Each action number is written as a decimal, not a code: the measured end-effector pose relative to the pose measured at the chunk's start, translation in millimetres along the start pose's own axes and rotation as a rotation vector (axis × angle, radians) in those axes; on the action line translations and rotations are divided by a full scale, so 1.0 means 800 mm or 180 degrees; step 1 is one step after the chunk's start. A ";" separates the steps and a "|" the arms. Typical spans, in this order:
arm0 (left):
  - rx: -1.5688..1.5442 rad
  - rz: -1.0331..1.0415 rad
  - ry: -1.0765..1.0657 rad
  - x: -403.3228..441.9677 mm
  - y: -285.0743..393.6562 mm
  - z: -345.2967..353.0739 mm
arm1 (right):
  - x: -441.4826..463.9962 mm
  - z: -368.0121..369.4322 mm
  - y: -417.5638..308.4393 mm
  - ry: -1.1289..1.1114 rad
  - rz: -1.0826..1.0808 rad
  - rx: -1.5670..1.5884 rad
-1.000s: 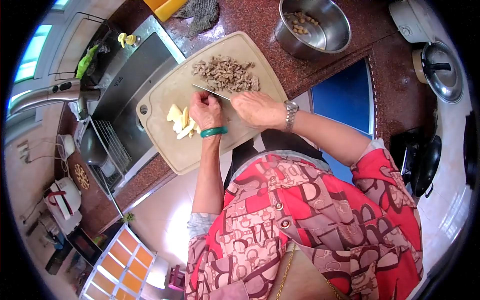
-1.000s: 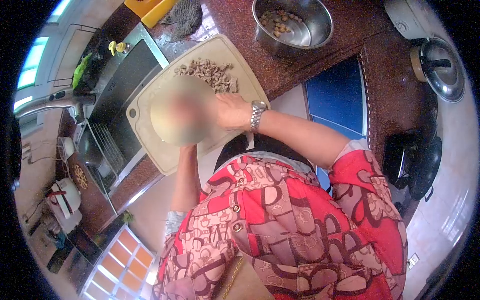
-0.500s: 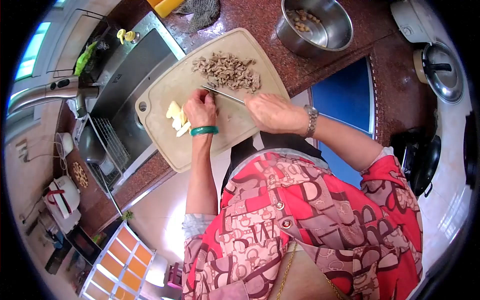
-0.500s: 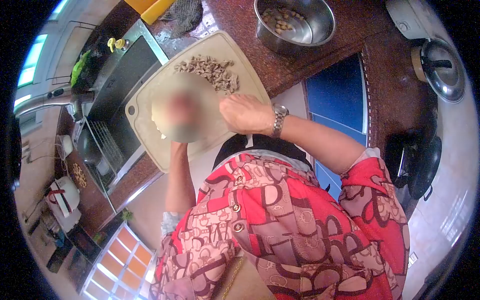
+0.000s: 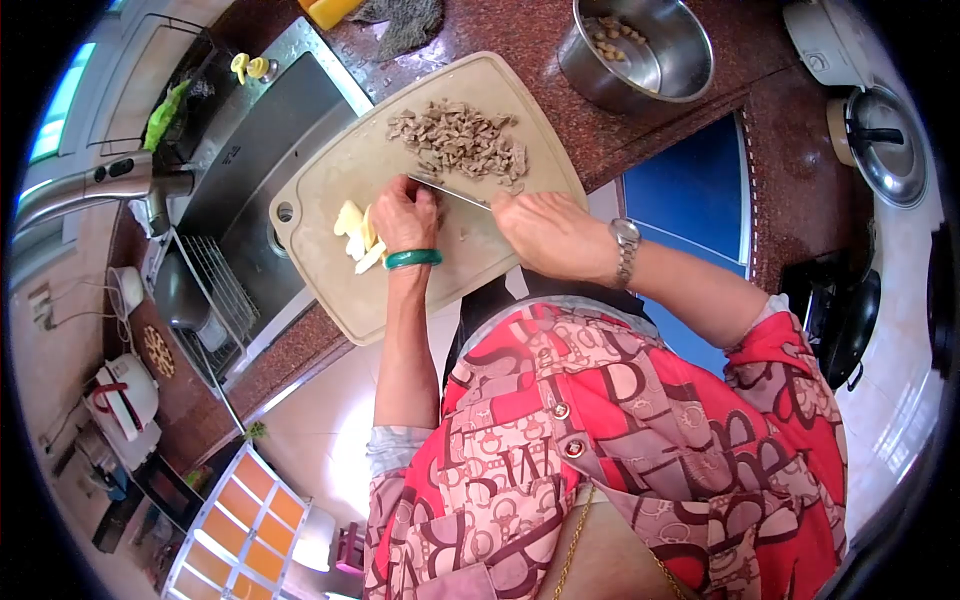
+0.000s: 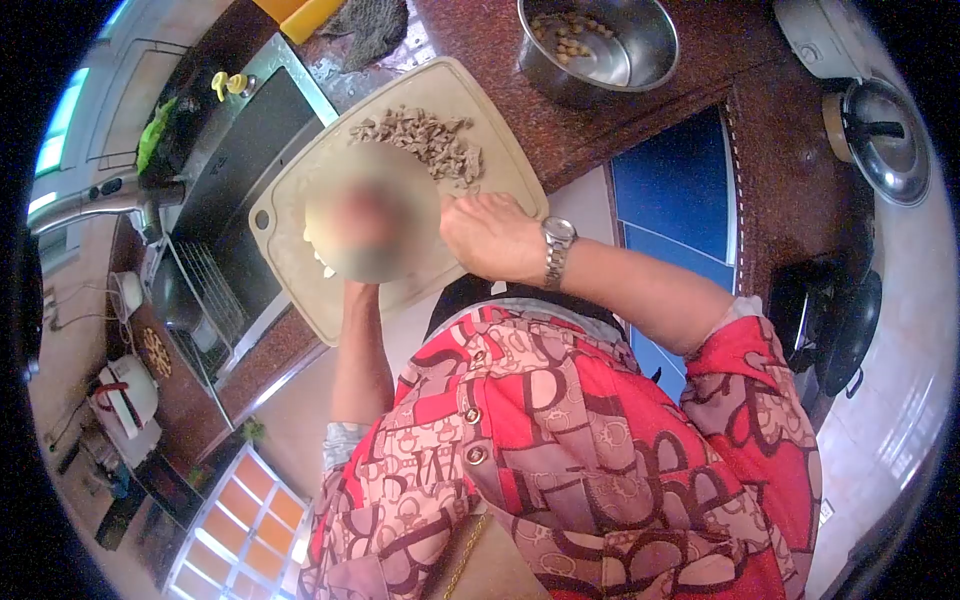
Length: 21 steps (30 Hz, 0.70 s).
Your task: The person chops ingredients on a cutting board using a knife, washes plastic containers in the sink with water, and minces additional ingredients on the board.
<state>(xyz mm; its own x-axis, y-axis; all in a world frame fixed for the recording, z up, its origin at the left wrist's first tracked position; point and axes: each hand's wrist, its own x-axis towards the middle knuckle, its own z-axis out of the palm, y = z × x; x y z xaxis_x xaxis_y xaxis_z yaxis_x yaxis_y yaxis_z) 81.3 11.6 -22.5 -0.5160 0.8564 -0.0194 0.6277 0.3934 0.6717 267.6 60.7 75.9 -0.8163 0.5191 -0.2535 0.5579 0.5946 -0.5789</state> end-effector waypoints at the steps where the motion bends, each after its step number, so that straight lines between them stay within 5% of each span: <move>1: 0.0023 -0.0002 -0.0018 0.000 -0.001 0.001 | 0.005 0.008 0.004 0.0000 0.0001 0.0001; 11: -0.0774 0.0114 0.0189 -0.003 -0.016 0.001 | -0.001 0.007 0.019 -0.0021 -0.0130 0.0253; 21: 0.0028 0.0510 -0.0286 0.004 0.005 -0.013 | -0.010 0.020 0.042 0.0546 -0.0007 0.0518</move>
<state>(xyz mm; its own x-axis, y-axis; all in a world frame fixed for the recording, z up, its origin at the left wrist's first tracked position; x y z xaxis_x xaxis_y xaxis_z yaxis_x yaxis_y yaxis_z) 75.8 12.6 -12.1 -0.3552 0.9345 0.0210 0.7030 0.2522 0.6650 290.1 66.7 46.2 -0.7723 0.6229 -0.1246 0.5132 0.4962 -0.7003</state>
